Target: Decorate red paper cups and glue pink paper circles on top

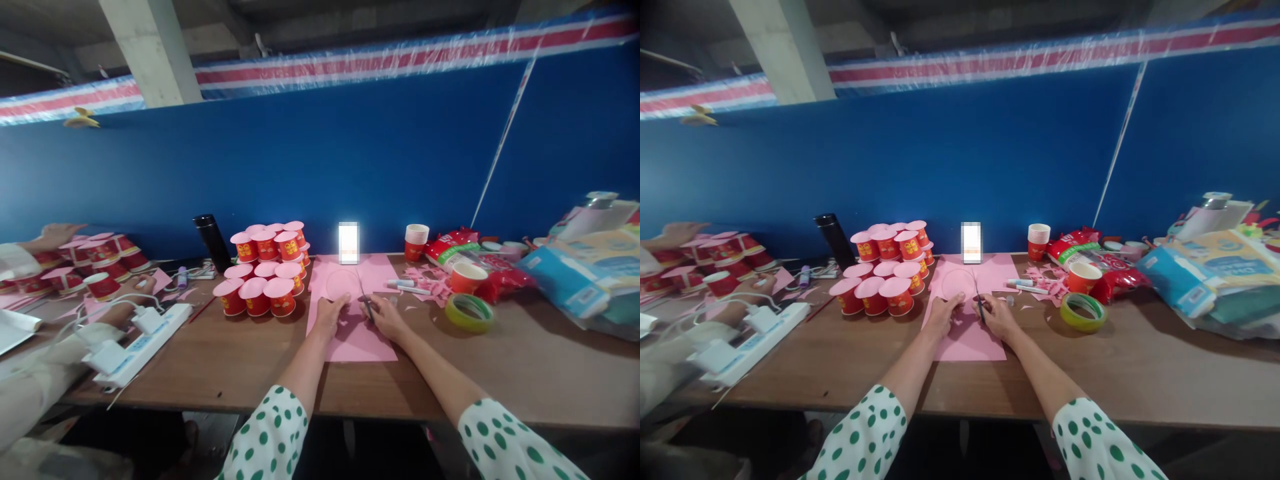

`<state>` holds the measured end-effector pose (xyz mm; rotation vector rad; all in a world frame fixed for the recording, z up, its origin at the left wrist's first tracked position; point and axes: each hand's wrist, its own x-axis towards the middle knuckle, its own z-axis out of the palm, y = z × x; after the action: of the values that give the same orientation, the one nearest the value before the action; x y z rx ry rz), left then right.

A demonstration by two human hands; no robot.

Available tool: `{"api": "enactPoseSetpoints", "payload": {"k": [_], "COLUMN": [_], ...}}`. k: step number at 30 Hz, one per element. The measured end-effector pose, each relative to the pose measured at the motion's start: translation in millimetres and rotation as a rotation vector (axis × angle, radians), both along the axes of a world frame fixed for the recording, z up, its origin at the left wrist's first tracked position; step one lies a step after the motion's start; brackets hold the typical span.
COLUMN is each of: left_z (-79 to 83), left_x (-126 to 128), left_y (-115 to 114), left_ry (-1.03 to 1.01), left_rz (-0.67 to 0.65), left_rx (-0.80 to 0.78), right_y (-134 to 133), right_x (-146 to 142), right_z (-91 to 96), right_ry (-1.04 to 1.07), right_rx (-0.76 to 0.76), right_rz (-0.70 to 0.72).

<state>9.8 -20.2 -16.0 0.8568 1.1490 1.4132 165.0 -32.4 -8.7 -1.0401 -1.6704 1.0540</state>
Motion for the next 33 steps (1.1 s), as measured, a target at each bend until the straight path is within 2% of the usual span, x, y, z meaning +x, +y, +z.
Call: {"api": "enactPoseSetpoints", "payload": {"k": [13, 33], "left_z": [3.5, -2.1], "left_x": [0.0, -0.4], "left_y": [-3.2, 1.5], "left_ry": [0.016, 0.005], "left_rz": [-0.007, 0.000], "left_rx": [0.006, -0.042], "right_y": [-0.4, -0.7], "right_x": [0.0, 1.0], "right_z": [2.0, 2.0], "right_ry": [-0.004, 0.007], "right_rx": [-0.006, 0.019], "right_rz": [0.005, 0.015]}}
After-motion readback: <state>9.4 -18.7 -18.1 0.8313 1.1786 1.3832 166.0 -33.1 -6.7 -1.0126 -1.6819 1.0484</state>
